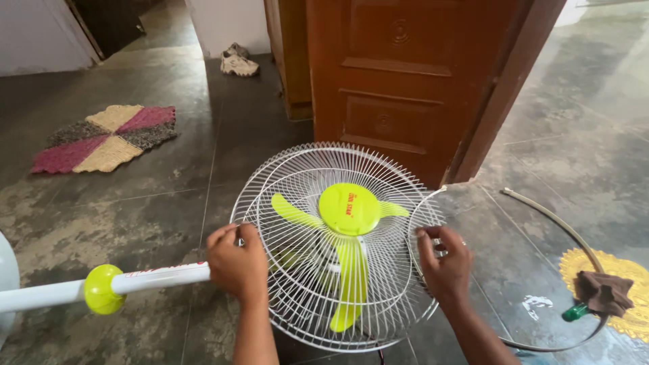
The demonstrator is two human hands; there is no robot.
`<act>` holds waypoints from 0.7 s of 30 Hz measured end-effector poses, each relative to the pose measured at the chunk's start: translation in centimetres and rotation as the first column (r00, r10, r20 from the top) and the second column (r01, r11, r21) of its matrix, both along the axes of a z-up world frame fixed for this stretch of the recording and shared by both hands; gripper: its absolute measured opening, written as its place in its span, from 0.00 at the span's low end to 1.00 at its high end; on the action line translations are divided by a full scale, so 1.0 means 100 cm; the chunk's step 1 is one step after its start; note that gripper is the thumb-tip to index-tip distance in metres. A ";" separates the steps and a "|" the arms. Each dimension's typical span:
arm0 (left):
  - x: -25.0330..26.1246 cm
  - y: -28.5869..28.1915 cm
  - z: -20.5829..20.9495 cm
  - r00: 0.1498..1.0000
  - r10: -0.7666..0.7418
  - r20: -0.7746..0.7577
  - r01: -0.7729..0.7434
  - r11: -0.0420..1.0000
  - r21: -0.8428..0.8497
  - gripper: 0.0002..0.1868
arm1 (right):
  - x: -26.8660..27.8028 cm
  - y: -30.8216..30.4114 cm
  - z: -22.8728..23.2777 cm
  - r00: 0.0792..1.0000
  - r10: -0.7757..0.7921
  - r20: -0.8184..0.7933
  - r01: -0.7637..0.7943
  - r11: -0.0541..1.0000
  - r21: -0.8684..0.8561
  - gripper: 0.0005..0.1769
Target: The person reassembles an electric fan by attaching the fan blades to the motor hub, securing them with a central cap, and then fitting the front and rear wire cages. They use a cloth to wipe the blades and a screwdriver to tighten the cap.
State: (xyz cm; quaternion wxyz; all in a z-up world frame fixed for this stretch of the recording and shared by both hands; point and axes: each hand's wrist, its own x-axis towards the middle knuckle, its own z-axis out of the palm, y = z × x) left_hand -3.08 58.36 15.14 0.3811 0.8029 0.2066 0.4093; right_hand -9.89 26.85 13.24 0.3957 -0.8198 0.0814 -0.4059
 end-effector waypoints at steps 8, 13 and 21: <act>0.025 0.014 -0.027 0.992 -0.017 -0.127 0.017 1.000 -0.007 0.18 | 0.005 0.014 -0.018 0.990 -0.009 -0.140 0.018 0.998 0.065 0.09; 0.041 0.015 -0.027 0.977 -0.051 -0.208 0.035 0.996 -0.080 0.19 | 0.013 0.015 -0.020 0.976 -0.045 -0.212 0.060 0.996 0.066 0.09; 0.040 0.023 -0.032 0.967 -0.122 -0.224 0.092 0.986 -0.140 0.18 | 0.015 0.020 -0.017 0.957 -0.064 -0.283 0.068 0.998 0.005 0.09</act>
